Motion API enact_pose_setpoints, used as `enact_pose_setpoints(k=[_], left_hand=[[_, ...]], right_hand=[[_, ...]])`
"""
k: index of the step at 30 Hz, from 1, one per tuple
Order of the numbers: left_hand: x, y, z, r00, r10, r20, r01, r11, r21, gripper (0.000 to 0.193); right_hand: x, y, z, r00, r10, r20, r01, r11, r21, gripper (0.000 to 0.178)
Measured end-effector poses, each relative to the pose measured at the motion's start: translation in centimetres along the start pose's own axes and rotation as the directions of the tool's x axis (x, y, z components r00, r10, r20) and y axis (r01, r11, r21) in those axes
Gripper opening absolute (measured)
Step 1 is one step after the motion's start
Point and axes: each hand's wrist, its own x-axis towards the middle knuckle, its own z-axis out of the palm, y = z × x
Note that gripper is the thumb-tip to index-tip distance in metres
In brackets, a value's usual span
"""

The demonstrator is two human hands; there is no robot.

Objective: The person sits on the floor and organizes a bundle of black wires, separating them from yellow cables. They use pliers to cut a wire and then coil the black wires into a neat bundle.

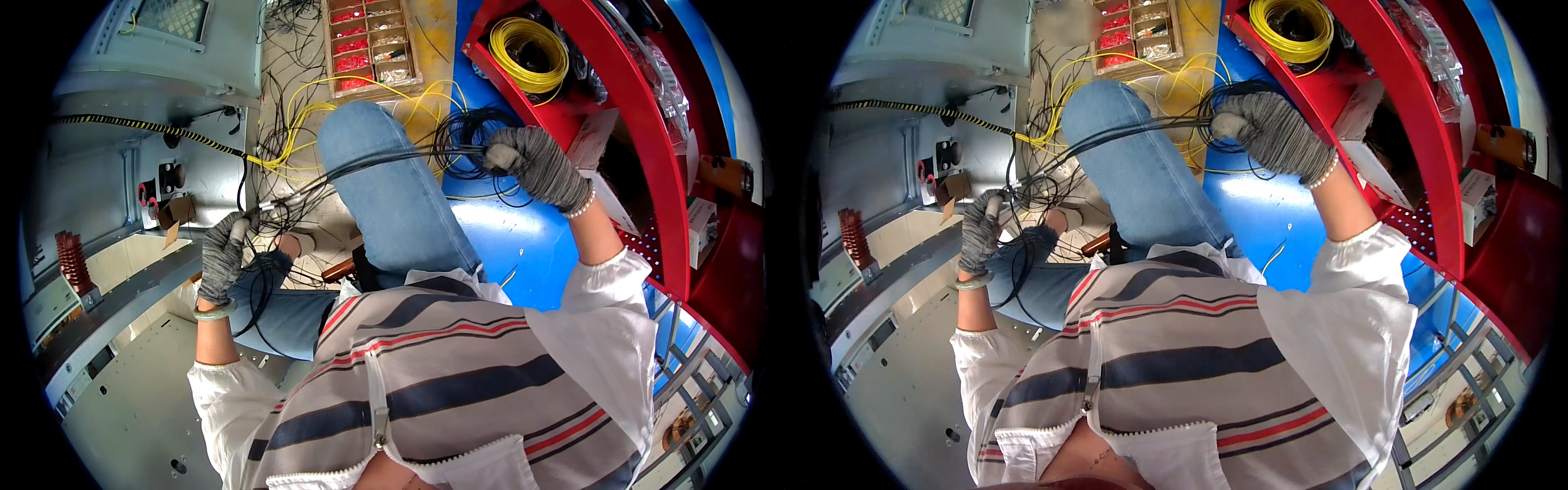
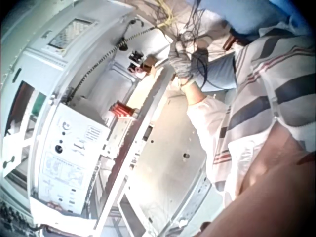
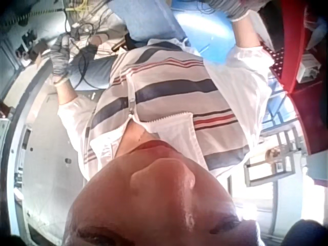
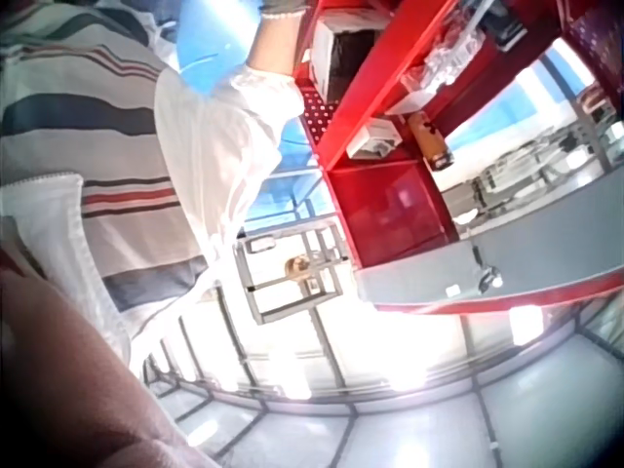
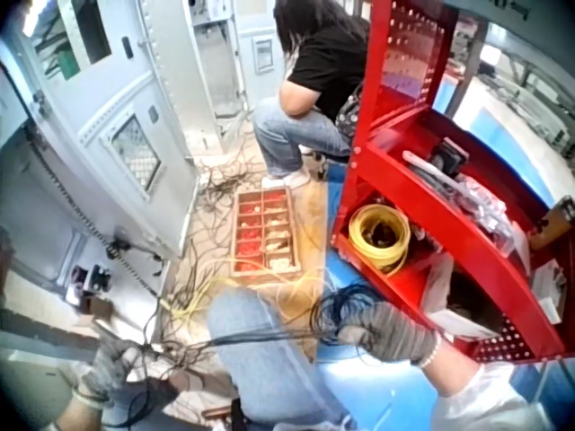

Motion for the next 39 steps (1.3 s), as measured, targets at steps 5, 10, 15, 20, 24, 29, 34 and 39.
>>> enact_pose_setpoints(k=[5, 10, 15, 20, 24, 29, 34, 39], left_hand=[[-0.4, -4.3, -2.2, 0.962, 0.038, 0.271, -0.1, 0.971, 0.219, 0.024], [-0.5, 6.2, 1.1, 0.961, 0.251, 0.116, -0.248, 0.968, -0.041, 0.041], [-0.9, 11.3, 10.7, 0.76, 0.607, 0.231, -0.634, 0.771, 0.063, 0.035], [-1.1, 12.6, 12.8, 0.882, 0.257, 0.395, -0.26, 0.964, -0.045, 0.023], [-1.6, 8.8, 15.8, 0.876, 0.449, 0.175, -0.422, 0.89, -0.171, 0.021], [-0.6, 5.3, 19.5, 0.952, 0.279, 0.127, -0.237, 0.932, -0.274, 0.019], [-0.1, 6.7, 20.0, 0.873, 0.47, 0.13, -0.444, 0.876, -0.188, 0.023], [-0.4, 6.3, 18.7, 0.873, 0.482, 0.078, -0.474, 0.875, -0.101, 0.023]], right_hand=[[0.1, -3.3, 1.4, 0.957, -0.289, 0.041, 0.292, 0.947, -0.132, 0.015], [0.7, -4.6, 5.0, 0.954, -0.239, 0.178, 0.272, 0.943, -0.19, 0.013], [1.7, -5.8, 5.9, 0.958, -0.182, 0.222, 0.223, 0.959, -0.177, 0.017], [1.3, -5.0, 6.3, 0.947, -0.239, 0.213, 0.289, 0.924, -0.252, 0.018], [1.1, -3.3, 7.1, 0.937, -0.267, 0.226, 0.33, 0.888, -0.321, 0.02], [0.4, -7.4, 1.9, 0.968, -0.25, -0.026, 0.19, 0.797, -0.573, 0.039], [-3.8, -17.9, -6.8, 0.764, -0.511, -0.394, 0.081, 0.681, -0.727, 0.026], [-5.5, -26.5, -12.7, 0.539, -0.719, -0.439, -0.04, 0.499, -0.866, 0.022]])
